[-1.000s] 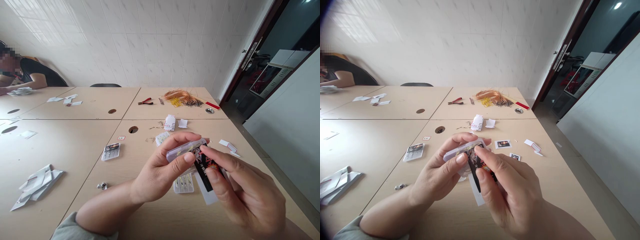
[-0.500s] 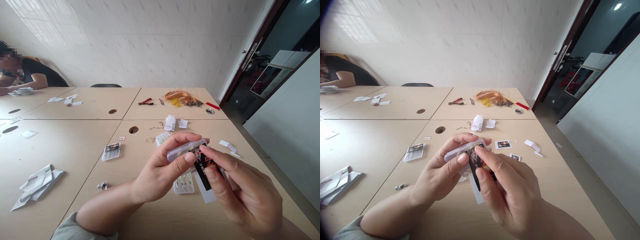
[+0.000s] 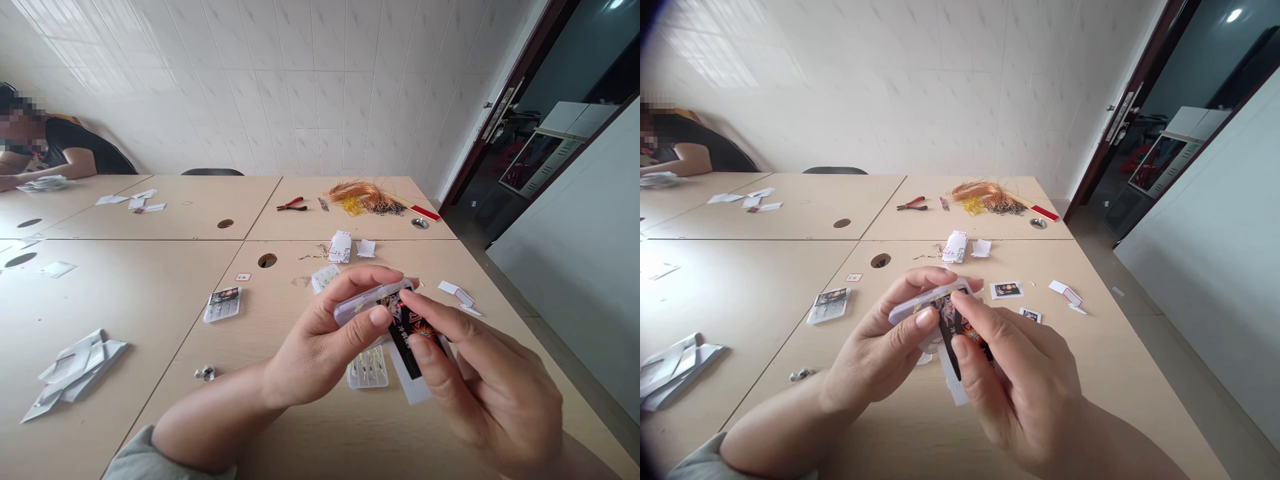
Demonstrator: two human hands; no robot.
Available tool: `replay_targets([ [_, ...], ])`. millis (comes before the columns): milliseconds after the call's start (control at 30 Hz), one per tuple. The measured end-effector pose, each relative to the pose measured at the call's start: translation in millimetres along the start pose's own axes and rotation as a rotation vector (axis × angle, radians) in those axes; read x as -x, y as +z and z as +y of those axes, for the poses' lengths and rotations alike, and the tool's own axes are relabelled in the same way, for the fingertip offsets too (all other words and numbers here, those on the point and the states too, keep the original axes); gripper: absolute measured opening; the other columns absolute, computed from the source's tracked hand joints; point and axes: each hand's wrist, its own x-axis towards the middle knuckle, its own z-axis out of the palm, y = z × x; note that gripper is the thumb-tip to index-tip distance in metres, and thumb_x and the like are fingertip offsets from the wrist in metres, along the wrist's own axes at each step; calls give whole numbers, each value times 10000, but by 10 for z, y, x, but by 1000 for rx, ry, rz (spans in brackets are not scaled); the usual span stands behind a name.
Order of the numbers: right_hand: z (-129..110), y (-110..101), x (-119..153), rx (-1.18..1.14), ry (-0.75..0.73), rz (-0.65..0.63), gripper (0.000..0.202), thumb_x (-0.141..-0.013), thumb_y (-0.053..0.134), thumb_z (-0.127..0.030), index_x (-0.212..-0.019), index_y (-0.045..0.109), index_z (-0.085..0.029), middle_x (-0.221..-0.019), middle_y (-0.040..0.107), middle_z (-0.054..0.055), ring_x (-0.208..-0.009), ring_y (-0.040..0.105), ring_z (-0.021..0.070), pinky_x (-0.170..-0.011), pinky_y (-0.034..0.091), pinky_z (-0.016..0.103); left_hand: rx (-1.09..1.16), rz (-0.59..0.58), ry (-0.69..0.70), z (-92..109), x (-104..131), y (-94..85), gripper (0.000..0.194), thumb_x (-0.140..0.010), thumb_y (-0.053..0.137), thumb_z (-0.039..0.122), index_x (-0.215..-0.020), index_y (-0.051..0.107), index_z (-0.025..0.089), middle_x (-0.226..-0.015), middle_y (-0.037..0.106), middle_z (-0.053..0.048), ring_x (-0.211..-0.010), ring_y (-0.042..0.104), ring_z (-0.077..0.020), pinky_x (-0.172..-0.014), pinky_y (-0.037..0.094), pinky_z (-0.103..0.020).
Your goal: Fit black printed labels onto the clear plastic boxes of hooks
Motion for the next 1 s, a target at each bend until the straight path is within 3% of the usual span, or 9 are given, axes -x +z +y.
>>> replay_targets([
  [367,-14,2,10,-13,19,1,399,-924,551,-64,-1292,610,-207,-811,766,5,-721,758,161,-573,598,223,41,17,-10,27,-2,40,196,-967,662,254,-1143,729,307,-1164,734,-10,-1028,685,-129,-916,557,-229],
  [600,-6,0,6,-3,17,-17,401,-934,536,-62,-1301,593,-215,-749,740,-11,-655,733,148,-528,575,219,27,43,-9,28,1,41,178,-958,669,251,-1127,719,278,-1158,728,-38,-1030,689,-161,-898,558,-258],
  [833,-21,-12,15,-12,24,-22,397,-943,539,-79,-1311,592,-217,-794,762,-6,-577,702,129,-520,581,212,-24,65,10,7,3,40,163,-965,663,277,-1115,727,287,-1138,729,-24,-1022,678,-155,-897,553,-261],
  [1000,-17,-3,30,-33,77,-50,340,-977,550,-176,-1316,568,-202,-916,793,37,-637,730,137,-595,603,217,-37,164,8,-28,-12,28,163,-960,670,300,-1113,720,274,-1108,756,-24,-1013,694,-165,-873,547,-257],
])
